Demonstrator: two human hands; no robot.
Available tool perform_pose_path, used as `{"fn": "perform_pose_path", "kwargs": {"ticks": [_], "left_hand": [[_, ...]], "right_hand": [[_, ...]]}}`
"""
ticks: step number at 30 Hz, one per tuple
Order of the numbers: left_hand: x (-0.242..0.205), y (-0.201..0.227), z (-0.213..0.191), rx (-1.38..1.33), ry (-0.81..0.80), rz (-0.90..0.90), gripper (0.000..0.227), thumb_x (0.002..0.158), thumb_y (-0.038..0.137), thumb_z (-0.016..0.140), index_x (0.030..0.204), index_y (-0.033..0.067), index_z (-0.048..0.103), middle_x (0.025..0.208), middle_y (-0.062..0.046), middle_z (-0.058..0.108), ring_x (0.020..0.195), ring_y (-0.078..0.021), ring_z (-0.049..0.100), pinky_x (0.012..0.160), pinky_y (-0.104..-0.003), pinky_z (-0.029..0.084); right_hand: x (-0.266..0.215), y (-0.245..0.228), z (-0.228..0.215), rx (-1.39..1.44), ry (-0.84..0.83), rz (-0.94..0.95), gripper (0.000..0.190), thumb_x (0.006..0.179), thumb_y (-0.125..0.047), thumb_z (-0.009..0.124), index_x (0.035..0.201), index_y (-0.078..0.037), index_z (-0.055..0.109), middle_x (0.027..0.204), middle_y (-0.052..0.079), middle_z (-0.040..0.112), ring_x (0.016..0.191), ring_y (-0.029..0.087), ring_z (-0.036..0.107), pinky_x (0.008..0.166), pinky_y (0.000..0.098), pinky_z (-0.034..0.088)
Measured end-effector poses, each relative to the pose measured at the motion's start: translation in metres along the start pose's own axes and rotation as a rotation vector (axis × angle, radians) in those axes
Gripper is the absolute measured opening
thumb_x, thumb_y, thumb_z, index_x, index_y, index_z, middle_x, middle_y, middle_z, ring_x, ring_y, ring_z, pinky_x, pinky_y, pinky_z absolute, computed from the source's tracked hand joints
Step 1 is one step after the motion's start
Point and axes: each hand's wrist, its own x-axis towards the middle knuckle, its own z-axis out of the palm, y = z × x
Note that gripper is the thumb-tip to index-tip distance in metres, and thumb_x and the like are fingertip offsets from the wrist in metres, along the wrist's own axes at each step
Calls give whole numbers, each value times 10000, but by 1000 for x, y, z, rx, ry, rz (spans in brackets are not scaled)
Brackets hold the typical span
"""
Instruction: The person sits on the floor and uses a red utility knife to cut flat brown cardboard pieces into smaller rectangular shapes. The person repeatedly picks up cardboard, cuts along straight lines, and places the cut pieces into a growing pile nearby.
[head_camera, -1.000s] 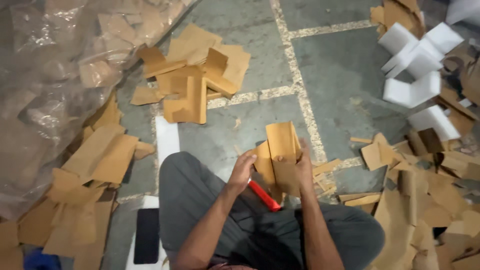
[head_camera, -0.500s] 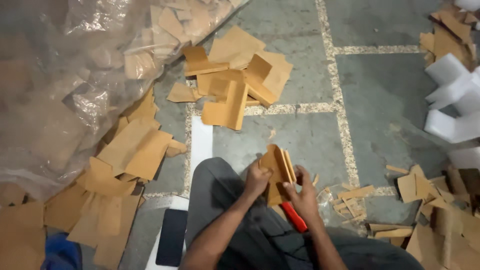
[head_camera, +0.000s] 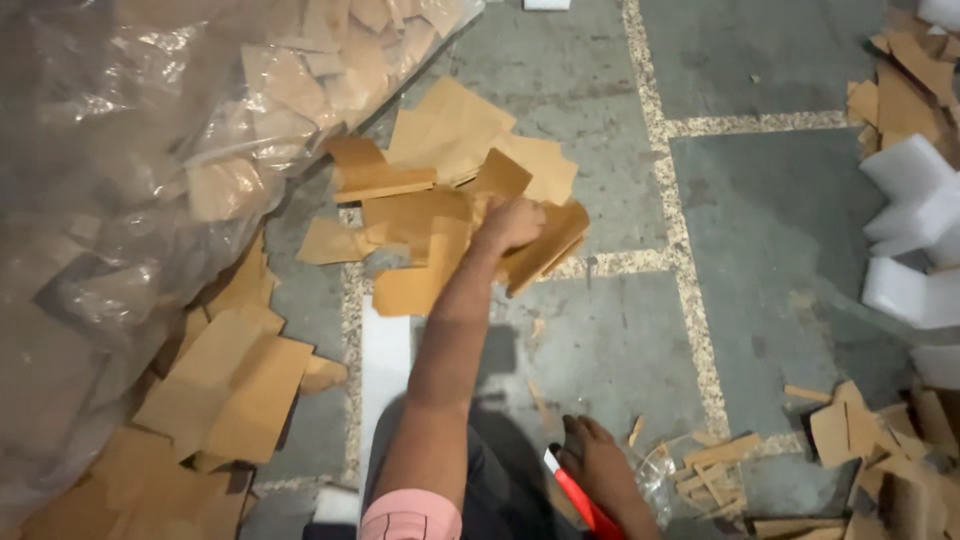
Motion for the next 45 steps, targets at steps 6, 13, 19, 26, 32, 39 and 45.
{"fn": "perform_pose_path", "kwargs": {"ticks": [6, 13, 19, 26, 32, 39, 45], "left_hand": [[-46, -85, 0, 131, -16, -268, 377, 779, 375, 712, 1025, 94, 763, 1041, -186, 742, 984, -368, 701, 872, -522, 513], [-141, -90, -69, 165, -11, -355, 389, 814, 414, 731, 1042, 100, 761, 1028, -177, 751, 981, -368, 715, 852, -483, 556], [-108, -75, -129, -268, 73, -275, 698, 805, 481, 807, 1291, 17, 618, 1193, -223, 717, 1090, -345, 705, 900, -441, 533], [28, -138, -128, 27, 309, -573, 933, 866, 546, 778, 1552, 82, 348, 1586, -249, 336, 1438, -439, 350, 1159, -541, 325], [69, -170, -100, 129, -2, -722, 1133, 718, 508, 879, 1601, 209, 237, 1648, -165, 161, 1502, -442, 134, 1167, -670, 195], [86, -82, -51, 376, -195, -235, 1072, 582, 343, 996, 1503, 242, 457, 1570, -88, 372, 1462, -396, 304, 1099, -609, 400], [44, 12, 25, 372, -363, 7, 932, 657, 143, 912, 1469, 257, 470, 1594, -50, 334, 1501, -367, 260, 1046, -598, 397]], "right_hand": [[21, 8, -2, -112, -23, 45, 616, 860, -382, 698, 1414, -154, 557, 1309, 141, 615, 1114, 398, 635, 962, 455, 515], [32, 13, 4, -155, -119, 39, 604, 879, -377, 695, 1406, -135, 527, 1325, 133, 618, 1136, 386, 637, 961, 449, 525], [35, 18, 15, -168, 85, 52, 727, 789, -406, 752, 1422, -145, 509, 1422, 168, 539, 1263, 395, 547, 1041, 484, 462], [48, 33, 30, -368, 83, 151, 996, 726, -476, 797, 1563, -194, 337, 1616, 272, 276, 1429, 518, 269, 1134, 547, 323], [51, 46, 33, -357, -77, 202, 1029, 737, -452, 793, 1590, -178, 287, 1639, 288, 216, 1426, 550, 238, 1142, 537, 315], [51, 45, 33, -341, 3, 107, 942, 780, -439, 774, 1558, -133, 340, 1598, 339, 242, 1381, 584, 271, 1107, 583, 337], [44, 43, 20, -268, 31, 70, 854, 790, -388, 760, 1535, -164, 408, 1602, 298, 273, 1407, 569, 278, 1110, 572, 336]]}}
